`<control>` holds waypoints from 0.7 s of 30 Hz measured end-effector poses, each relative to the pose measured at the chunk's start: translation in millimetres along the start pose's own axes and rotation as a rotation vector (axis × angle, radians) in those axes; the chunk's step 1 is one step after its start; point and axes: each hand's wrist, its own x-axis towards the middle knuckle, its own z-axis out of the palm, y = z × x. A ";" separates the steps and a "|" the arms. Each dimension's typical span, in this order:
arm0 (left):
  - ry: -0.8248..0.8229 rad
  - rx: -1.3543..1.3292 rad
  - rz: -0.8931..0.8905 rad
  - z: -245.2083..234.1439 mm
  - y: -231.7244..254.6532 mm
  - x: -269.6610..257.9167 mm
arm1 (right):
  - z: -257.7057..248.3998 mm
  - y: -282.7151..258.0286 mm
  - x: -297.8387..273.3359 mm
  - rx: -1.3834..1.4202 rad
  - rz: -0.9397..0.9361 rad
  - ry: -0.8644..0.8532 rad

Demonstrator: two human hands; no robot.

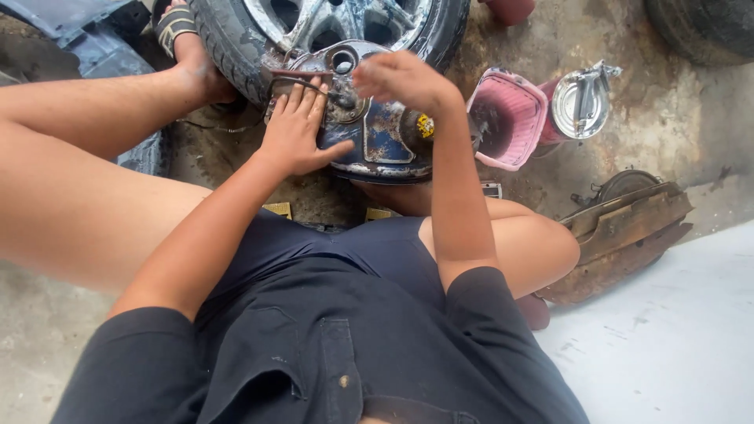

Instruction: The person scrubs a motorcycle fuel tank with a small abrasive pad, focusing on the surface and edges. The person repeatedly rubs the tank while seated on the floor, with a tire and other motorcycle parts nearby.

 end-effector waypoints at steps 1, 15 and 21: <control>-0.047 -0.012 -0.012 -3.0 -1.3 -3.7 | 1.4 -1.0 1.9 -0.033 -0.036 0.109; -0.014 -0.126 -0.144 -8.6 -3.0 12.1 | -47.0 99.8 10.0 0.066 0.330 0.633; -0.106 -0.105 -0.128 -10.4 0.8 -4.9 | -47.8 104.2 9.1 0.067 0.326 0.564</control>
